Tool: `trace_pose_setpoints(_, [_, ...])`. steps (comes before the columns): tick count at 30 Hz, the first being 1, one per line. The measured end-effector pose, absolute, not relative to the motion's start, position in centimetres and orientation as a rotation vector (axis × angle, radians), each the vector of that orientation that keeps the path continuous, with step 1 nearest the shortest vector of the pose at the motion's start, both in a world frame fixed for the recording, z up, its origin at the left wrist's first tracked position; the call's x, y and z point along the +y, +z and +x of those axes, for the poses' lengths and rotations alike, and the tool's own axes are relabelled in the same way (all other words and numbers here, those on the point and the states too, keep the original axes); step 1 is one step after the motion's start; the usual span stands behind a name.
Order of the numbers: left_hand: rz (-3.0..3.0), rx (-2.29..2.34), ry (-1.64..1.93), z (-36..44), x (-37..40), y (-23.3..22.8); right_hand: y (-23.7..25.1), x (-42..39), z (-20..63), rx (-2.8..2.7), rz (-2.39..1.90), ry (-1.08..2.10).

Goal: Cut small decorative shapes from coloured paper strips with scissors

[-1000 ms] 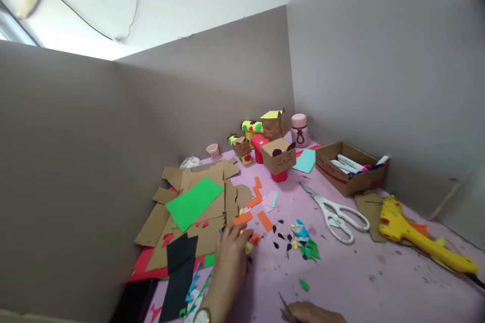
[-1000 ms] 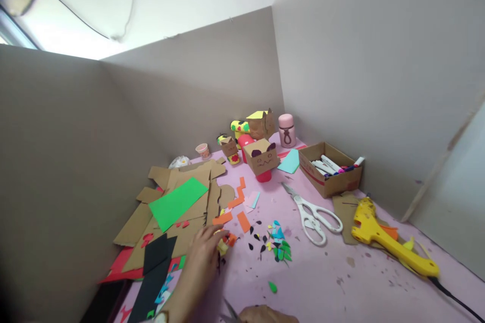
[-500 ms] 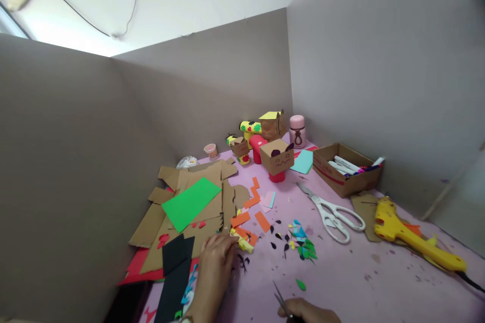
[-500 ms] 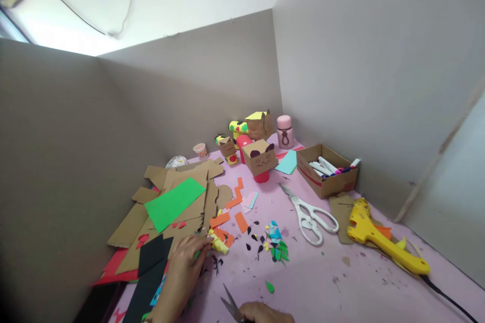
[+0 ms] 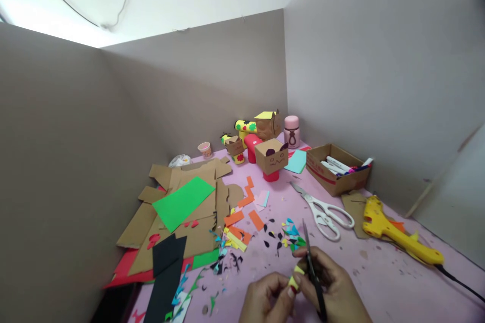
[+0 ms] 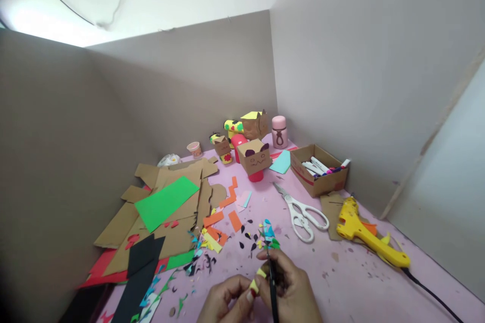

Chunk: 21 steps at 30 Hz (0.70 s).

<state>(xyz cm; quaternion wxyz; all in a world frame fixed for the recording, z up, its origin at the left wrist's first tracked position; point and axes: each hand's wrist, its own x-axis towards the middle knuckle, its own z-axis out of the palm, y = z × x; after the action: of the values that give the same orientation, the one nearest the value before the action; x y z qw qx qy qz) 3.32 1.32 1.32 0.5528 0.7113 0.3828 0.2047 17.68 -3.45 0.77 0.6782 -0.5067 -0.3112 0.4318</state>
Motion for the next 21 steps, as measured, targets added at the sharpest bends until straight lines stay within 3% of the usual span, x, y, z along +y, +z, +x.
trace_pose_setpoints(5, [2.282,1.003,0.56,3.3,2.7,1.9,1.9,-3.1,20.8,-0.463,-1.151,0.789])
trace_pose_setpoints(12, [2.947,0.804,0.494,4.9,3.2,-1.8,2.3,-2.8,21.9,-0.34,-1.093,0.819])
trace_pose_setpoints(21, [2.683,1.062,0.587,5.8,4.0,0.1,2.7,-3.0,21.7,-0.266,-1.05,0.854])
